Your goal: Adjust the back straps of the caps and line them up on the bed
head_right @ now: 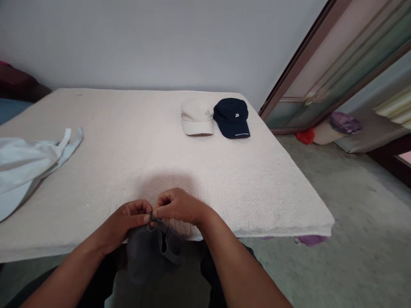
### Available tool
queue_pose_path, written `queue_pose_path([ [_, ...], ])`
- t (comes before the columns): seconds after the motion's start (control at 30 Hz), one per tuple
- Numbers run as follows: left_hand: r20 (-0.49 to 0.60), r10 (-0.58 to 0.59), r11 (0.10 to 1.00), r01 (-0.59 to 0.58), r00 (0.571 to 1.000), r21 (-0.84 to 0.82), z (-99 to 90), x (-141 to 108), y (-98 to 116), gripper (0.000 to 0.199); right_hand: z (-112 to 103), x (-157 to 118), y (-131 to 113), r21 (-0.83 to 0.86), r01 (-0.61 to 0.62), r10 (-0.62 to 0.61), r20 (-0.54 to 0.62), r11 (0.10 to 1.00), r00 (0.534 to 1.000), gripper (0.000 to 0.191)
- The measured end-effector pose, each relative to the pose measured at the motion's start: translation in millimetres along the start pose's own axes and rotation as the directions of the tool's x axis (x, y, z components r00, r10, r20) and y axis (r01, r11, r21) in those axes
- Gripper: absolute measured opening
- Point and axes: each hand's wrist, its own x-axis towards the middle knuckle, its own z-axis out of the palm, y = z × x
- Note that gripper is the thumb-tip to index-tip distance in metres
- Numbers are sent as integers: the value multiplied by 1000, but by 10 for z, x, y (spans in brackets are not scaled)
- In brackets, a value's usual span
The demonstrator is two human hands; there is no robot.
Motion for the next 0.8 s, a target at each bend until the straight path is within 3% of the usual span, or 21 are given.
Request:
queue_pose_path([
  [0.27,-33,-17,997,20,999,74,22,19,-26,19,4,3,1,-103,-47,47,0,994,999,7],
  [0.57,-60,-33,994,39,998,102,21,63,-93,21,15,-6,-31,-408,-38,8,-76,912,997,5],
  [0.8,-54,-39,996,43,998,79,38,64,-110,21,16,6,28,-387,-11,-20,-74,922,997,5],
])
